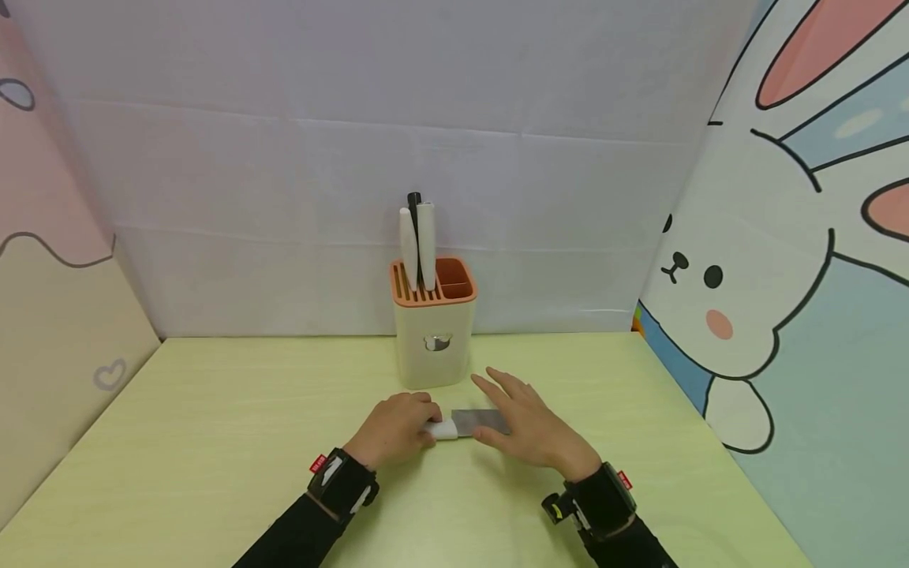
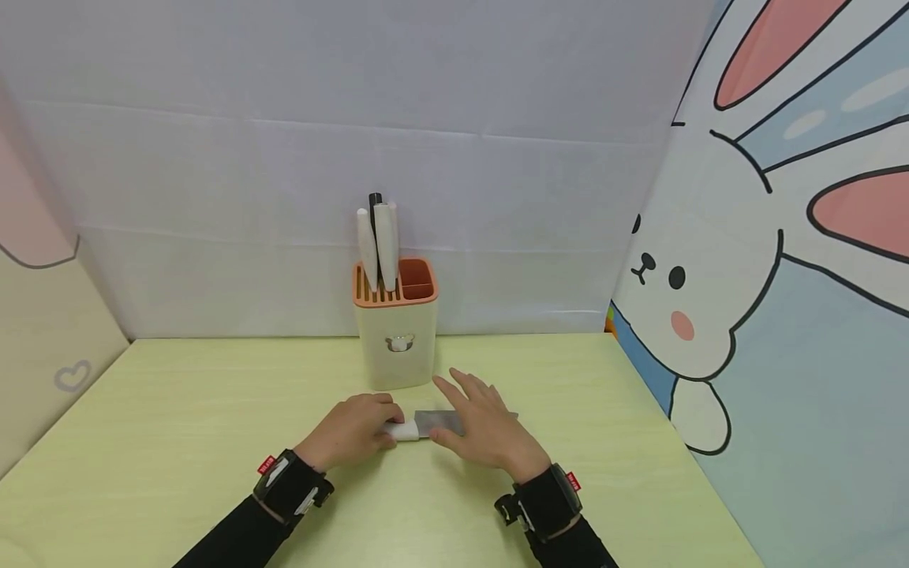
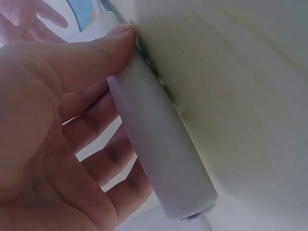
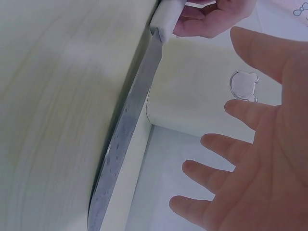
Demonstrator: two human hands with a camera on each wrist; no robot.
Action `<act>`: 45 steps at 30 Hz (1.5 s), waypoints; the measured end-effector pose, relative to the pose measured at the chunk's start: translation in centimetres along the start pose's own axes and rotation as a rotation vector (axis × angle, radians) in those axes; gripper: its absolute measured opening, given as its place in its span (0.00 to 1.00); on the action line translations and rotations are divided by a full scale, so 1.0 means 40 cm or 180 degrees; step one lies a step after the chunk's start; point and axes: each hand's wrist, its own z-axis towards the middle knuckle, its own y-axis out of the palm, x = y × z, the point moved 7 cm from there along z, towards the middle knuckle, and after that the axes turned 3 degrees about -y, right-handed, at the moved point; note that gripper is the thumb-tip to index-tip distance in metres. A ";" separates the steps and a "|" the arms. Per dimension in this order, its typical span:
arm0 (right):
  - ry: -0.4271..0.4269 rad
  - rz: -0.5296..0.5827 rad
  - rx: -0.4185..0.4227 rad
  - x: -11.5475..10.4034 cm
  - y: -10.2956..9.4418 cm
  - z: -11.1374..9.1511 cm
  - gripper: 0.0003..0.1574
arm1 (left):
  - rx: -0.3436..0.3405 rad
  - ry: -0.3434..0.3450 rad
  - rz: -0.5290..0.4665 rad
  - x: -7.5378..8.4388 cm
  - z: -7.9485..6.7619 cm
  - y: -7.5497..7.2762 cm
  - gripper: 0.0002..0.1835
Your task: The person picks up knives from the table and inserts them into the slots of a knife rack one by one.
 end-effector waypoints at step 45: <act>-0.0320 -0.0162 0.0043 -0.069 0.031 0.076 0.38 | 0.0866 -0.0441 -0.0129 -0.155 -0.098 -0.128 0.29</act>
